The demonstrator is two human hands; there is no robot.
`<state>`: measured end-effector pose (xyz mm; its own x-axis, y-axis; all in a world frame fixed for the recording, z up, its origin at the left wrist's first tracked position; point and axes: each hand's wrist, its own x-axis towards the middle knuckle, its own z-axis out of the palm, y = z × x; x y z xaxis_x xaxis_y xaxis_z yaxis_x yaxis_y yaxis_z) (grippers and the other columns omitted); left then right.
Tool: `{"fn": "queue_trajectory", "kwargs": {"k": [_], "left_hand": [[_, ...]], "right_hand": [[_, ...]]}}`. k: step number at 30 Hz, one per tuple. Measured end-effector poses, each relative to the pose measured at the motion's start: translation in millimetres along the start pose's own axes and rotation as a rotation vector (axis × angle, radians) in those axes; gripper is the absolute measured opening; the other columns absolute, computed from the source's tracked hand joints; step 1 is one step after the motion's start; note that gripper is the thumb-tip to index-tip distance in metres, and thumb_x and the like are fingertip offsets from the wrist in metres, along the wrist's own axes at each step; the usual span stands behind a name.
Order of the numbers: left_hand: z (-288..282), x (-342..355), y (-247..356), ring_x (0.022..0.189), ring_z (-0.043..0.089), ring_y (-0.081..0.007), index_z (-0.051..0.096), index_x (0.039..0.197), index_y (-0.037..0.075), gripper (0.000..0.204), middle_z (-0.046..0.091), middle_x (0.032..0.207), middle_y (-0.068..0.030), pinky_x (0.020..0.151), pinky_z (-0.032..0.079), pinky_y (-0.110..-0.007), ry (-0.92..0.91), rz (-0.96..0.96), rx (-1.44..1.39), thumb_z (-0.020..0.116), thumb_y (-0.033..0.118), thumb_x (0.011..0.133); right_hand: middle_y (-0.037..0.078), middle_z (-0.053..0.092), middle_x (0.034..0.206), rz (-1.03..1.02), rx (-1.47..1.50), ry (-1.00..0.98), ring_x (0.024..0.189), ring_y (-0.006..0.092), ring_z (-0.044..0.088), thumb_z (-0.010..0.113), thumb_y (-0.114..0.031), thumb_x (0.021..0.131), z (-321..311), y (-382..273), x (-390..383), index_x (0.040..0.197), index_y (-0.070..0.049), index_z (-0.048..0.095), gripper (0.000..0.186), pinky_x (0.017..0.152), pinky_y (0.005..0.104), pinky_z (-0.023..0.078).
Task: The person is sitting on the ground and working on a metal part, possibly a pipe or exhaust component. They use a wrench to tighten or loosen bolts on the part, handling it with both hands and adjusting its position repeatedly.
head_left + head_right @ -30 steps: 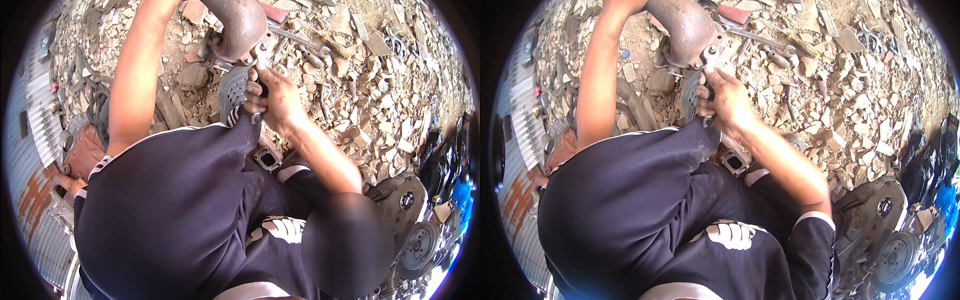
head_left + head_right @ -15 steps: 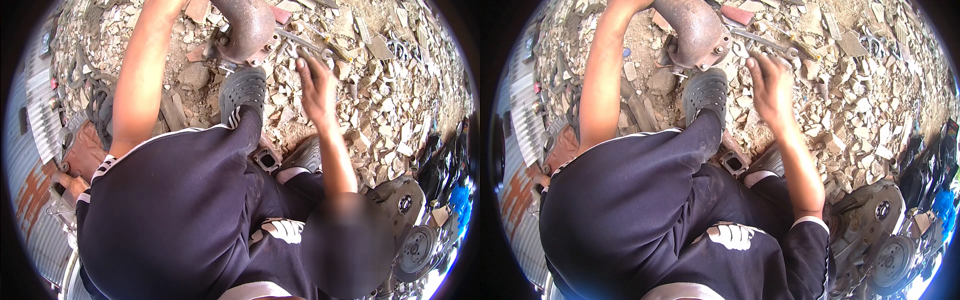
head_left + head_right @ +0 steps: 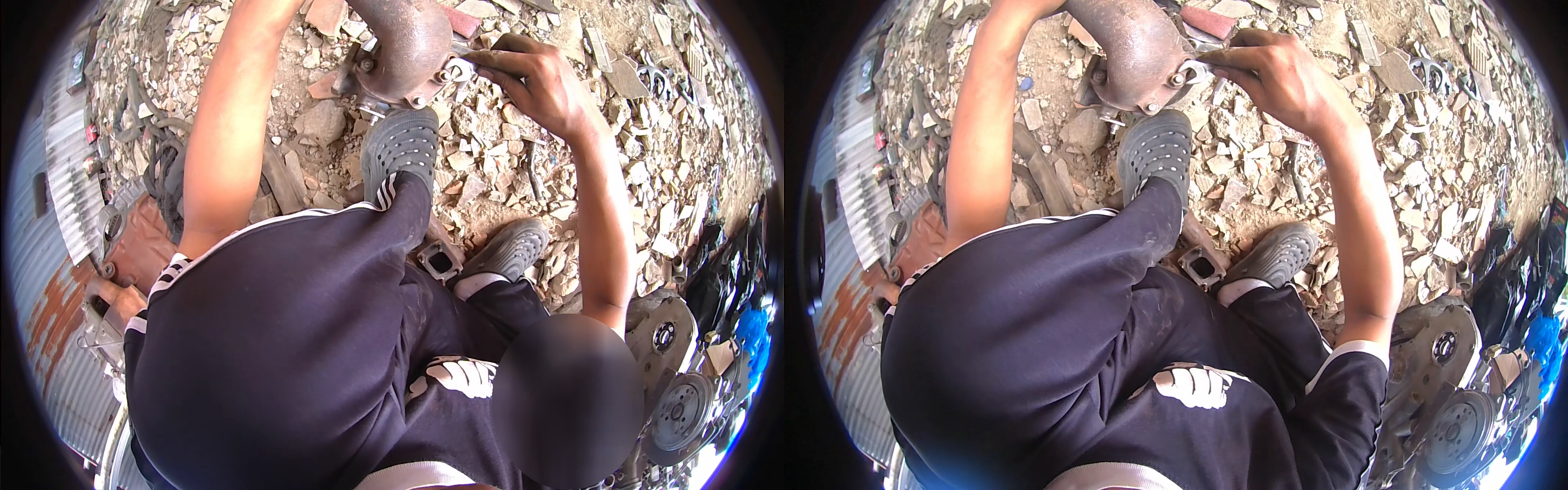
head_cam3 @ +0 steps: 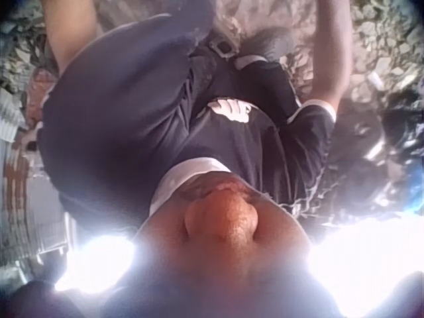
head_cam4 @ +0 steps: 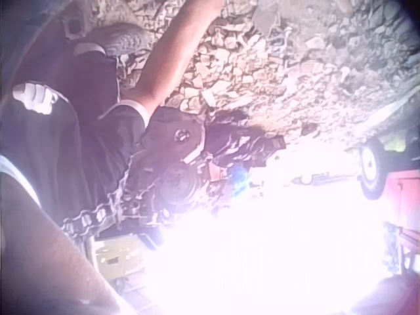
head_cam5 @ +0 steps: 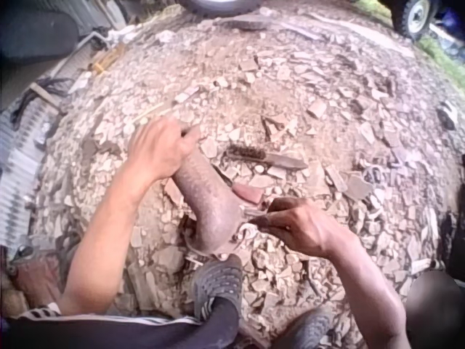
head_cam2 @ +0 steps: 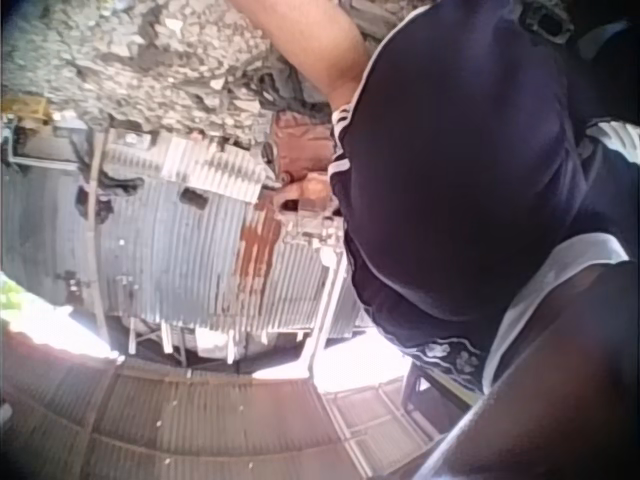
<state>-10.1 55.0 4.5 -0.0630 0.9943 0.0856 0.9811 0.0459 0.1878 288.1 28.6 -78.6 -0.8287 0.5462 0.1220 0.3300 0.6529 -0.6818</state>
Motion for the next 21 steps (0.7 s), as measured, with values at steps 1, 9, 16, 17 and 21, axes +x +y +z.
{"fn": "queue_trajectory", "kwargs": {"k": [1,9,16,17,21], "left_hand": [[0.2,0.4,-0.3,0.091,0.069,-0.0476,0.076,0.092,0.001,0.046,0.070,0.091,-0.0305,0.082,0.054,-0.054,-0.006,-0.002,0.004,0.057,0.043,0.093],[-5.2,-6.4,0.6,0.091,0.069,-0.0472,0.076,0.089,0.000,0.046,0.070,0.090,-0.0299,0.083,0.054,-0.054,0.016,0.016,0.042,0.057,0.043,0.093],[0.5,-0.5,-9.3,0.091,0.069,-0.0464,0.075,0.088,0.000,0.047,0.070,0.090,-0.0300,0.083,0.053,-0.054,-0.010,-0.027,0.046,0.057,0.043,0.094],[2.5,-1.1,-12.4,0.091,0.069,-0.0464,0.075,0.088,0.000,0.047,0.070,0.090,-0.0299,0.083,0.053,-0.054,0.002,-0.017,0.056,0.057,0.043,0.094],[1.1,1.2,-10.6,0.091,0.069,-0.0464,0.076,0.088,0.000,0.047,0.070,0.092,-0.0294,0.083,0.053,-0.054,-0.048,-0.024,0.046,0.055,0.042,0.094]], "right_hand": [[0.015,0.069,0.099,-0.021,-0.002,-0.018,0.087,0.0335,0.069,0.068,-0.019,0.097,-1.7,1.2,2.2,0.121,-0.012,0.075,0.026,0.078,0.0429,0.055],[0.015,0.072,0.103,-0.035,0.046,-0.038,0.088,0.0346,0.071,0.070,-0.018,0.096,0.5,-6.3,8.1,0.116,-0.007,0.076,0.023,0.079,0.0427,0.058],[0.017,0.073,0.095,0.043,0.064,-0.010,0.084,0.0346,0.073,0.072,-0.017,0.094,4.0,-17.7,4.5,0.106,-0.002,0.076,0.020,0.077,0.0426,0.059],[0.018,0.074,0.095,0.084,0.102,-0.002,0.084,0.0351,0.073,0.072,-0.018,0.095,6.9,-22.2,1.2,0.106,-0.002,0.076,0.021,0.077,0.0434,0.059],[0.017,0.075,0.089,0.146,0.099,0.029,0.080,0.0347,0.074,0.073,-0.020,0.094,12.6,-26.8,-3.9,0.108,-0.001,0.077,0.023,0.074,0.0429,0.059]]}}
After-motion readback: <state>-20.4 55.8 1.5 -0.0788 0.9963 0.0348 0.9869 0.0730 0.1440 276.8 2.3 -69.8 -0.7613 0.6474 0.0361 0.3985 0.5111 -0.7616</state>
